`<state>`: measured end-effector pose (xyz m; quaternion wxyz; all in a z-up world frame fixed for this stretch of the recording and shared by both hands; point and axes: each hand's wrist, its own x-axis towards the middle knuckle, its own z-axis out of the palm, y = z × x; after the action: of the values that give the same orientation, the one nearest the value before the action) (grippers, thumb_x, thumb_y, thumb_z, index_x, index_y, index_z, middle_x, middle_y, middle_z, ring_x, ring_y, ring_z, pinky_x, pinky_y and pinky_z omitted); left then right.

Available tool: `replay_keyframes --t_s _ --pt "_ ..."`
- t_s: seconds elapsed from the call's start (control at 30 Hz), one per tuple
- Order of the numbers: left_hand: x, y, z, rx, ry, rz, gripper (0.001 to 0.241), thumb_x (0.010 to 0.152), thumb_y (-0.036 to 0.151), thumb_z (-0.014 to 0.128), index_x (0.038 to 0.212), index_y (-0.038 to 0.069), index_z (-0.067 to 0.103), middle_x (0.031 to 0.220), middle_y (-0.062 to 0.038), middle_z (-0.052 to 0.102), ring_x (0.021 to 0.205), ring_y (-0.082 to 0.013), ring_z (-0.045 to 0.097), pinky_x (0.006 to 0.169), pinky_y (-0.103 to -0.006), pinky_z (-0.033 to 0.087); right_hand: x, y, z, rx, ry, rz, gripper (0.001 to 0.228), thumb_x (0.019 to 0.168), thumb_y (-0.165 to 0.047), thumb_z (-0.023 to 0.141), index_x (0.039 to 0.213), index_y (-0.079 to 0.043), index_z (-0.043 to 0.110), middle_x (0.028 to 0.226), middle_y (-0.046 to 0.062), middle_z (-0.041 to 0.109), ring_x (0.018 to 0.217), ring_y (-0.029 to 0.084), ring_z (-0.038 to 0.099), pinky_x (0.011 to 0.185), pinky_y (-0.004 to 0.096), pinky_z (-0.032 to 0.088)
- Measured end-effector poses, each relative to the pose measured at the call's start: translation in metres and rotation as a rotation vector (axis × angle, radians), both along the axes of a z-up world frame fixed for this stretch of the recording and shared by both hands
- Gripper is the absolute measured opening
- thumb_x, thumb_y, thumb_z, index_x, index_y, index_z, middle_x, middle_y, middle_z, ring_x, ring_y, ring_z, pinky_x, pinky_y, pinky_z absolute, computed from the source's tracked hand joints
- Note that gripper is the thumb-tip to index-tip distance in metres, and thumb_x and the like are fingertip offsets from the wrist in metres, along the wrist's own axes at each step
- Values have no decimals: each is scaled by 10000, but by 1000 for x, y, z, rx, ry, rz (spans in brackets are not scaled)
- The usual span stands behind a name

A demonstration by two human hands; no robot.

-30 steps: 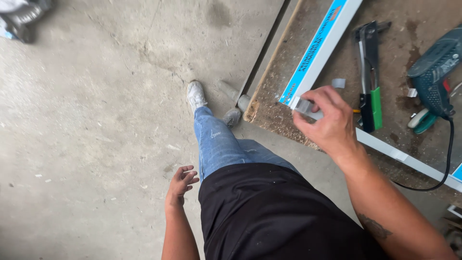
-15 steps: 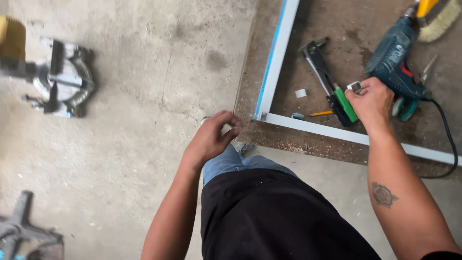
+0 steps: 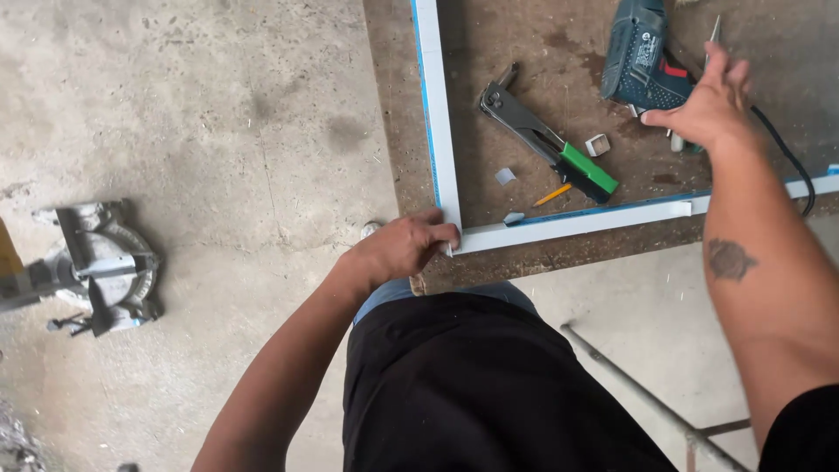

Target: Assembling aluminum frames by drilling holes and using a rivet gun to secure joints

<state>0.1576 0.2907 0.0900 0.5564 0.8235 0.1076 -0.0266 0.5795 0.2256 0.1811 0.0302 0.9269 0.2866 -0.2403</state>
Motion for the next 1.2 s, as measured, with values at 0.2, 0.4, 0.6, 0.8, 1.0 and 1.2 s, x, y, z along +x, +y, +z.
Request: replay_keyframes --t_s 0.2,0.4,0.6,0.8,1.0,1.2 --pt "0 33 18 230 -14 -315 326 983 0 450 1143 282 484 953 -83 444 461 -259 490 425 -396 453 38 6 -48 -200 -99 195 1080 757 -364 877 1607 -163 241 1415 282 261 1348 506 264 1109 602 281" --pt "12 -6 -38 362 459 96 542 667 888 453 695 385 653 389 71 296 396 -57 471 362 -259 324 41 24 -48 -183 -98 304 1260 661 -253 943 1636 -188 149 1584 314 74 1462 540 134 1177 690 268" --pt "4 22 -34 650 -368 -262 431 906 53 725 1164 320 506 667 21 517 392 -124 455 384 -268 404 47 28 -43 -211 -35 313 1157 692 -193 894 1598 -78 182 1520 282 91 1447 516 160 1145 665 326" --pt "7 29 1 204 -242 -221 264 817 219 637 1080 197 623 739 -91 637 646 -342 662 571 -447 486 120 1 -90 -4 307 336 1112 645 -295 859 1562 -36 286 1533 202 148 1459 393 297 1237 320 194" --pt "12 19 11 11 -2 -101 284 699 -7 565 857 229 572 668 93 606 562 -158 562 539 -341 475 81 31 -14 50 286 127 1066 803 -177 823 1634 -204 157 1592 213 89 1494 468 230 1245 607 195" --pt "14 19 9 -184 125 -33 413 778 -110 518 944 205 728 872 63 776 759 -121 725 735 -279 550 29 29 -87 234 -121 361 1480 584 -255 1014 1625 -138 -31 1432 297 403 1329 539 422 1098 600 345"
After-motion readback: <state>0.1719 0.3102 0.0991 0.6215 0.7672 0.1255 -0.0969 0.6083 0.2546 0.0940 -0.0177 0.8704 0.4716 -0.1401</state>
